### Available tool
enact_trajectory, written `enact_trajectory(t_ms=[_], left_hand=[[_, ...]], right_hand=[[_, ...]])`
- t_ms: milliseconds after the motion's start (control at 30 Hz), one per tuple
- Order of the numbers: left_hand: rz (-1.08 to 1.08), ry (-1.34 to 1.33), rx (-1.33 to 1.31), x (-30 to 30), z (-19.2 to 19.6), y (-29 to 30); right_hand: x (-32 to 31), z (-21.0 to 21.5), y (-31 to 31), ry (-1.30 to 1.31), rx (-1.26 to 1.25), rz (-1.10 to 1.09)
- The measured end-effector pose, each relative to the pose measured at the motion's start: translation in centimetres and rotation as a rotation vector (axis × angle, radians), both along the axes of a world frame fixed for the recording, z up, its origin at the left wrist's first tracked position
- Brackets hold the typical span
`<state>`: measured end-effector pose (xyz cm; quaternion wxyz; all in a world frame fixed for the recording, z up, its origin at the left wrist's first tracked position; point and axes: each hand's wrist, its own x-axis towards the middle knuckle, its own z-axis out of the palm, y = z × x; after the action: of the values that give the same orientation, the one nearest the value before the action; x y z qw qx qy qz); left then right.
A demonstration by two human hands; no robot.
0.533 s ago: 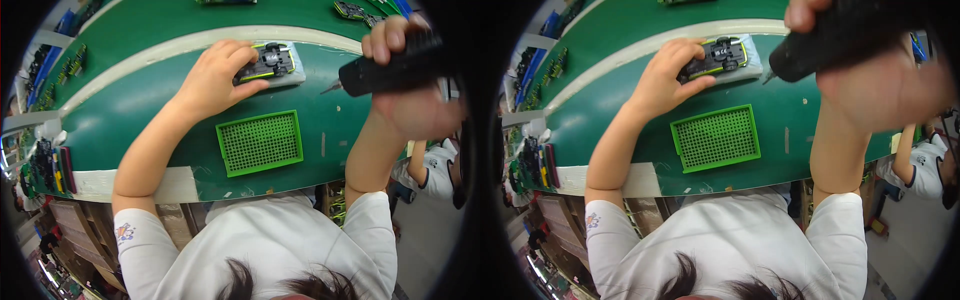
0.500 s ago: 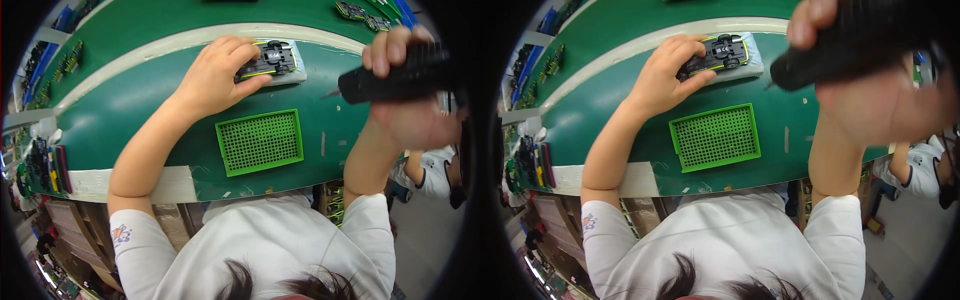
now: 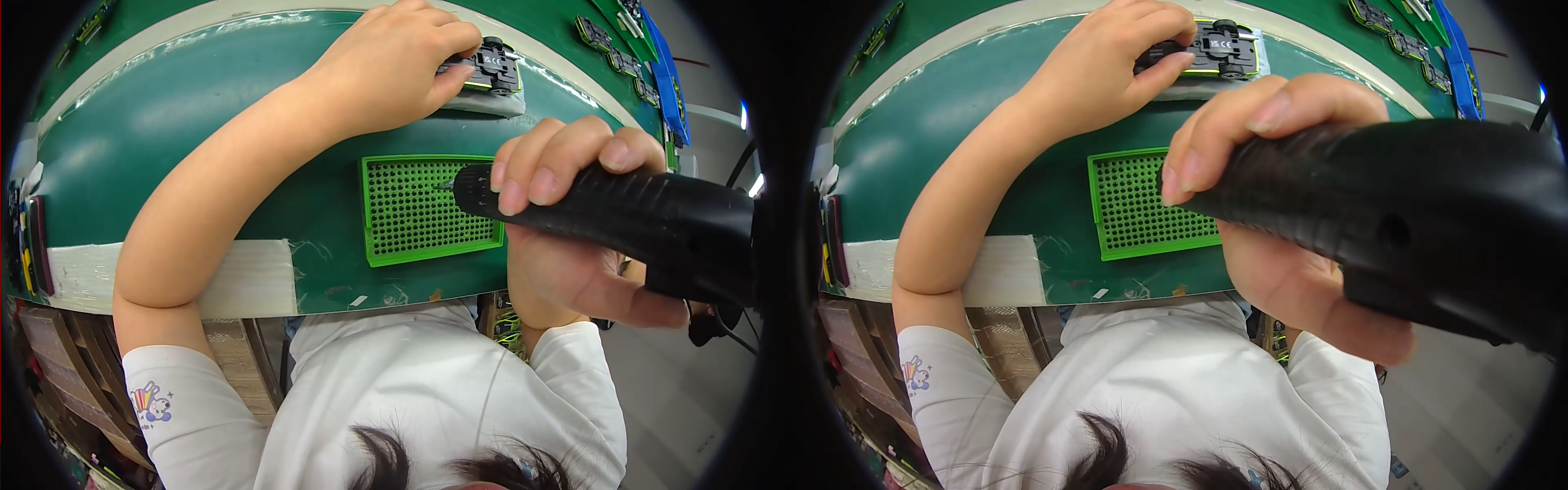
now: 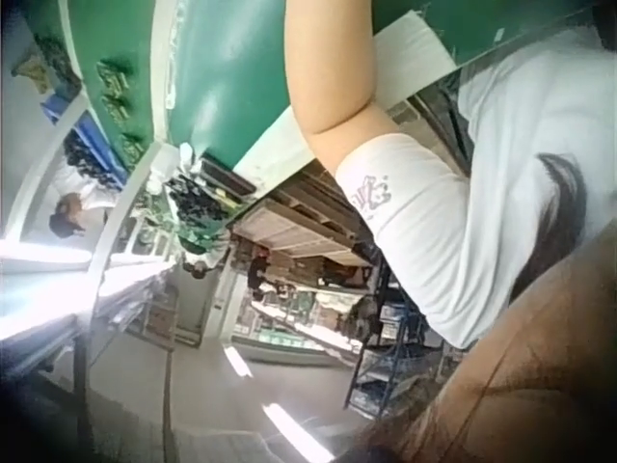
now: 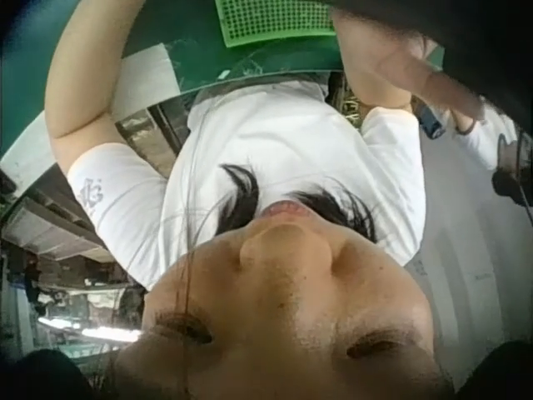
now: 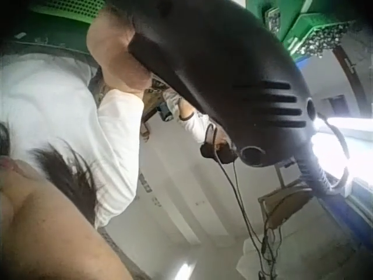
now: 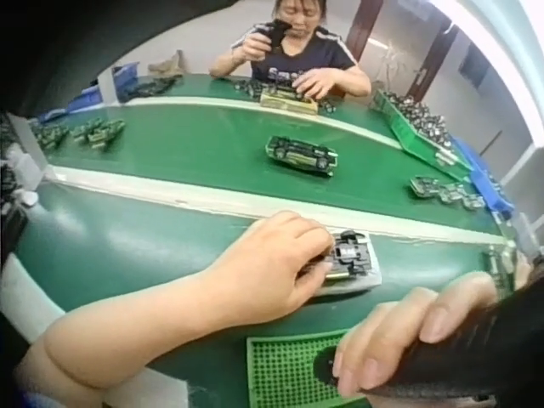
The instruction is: The person assembles toy cars by taking each car from a conveyor belt, driving screws into the underside of the car using an electric screwdriver, and placing the finished cars into a partitioned box.
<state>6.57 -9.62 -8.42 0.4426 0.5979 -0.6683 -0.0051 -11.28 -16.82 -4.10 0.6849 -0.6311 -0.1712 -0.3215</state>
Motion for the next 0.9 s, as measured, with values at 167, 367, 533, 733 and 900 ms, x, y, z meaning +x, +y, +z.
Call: enact_trajectory(t_ms=[167,367,533,733,900], left_hand=[[0.003,0.005,0.002,0.1,-0.4,0.1],[0.090,-0.172,-0.086,-0.1,-0.7,0.0],[0.009,-0.012,0.014,0.1,-0.5,0.0],[0.018,-0.004,0.002,0.0,-1.0,0.0],[0.029,-0.024,0.088,-0.1,0.0,0.2]], right_hand=[[0.4,-0.8,0.2,0.017,-0.037,0.025],[0.6,-1.1,0.2,0.017,-0.012,0.027],[0.7,-1.4,0.1,0.022,-0.013,0.048],[0.7,-1.0,-0.1,0.077,-0.035,0.057],[0.6,-1.0,0.5,0.080,-0.005,0.040]])
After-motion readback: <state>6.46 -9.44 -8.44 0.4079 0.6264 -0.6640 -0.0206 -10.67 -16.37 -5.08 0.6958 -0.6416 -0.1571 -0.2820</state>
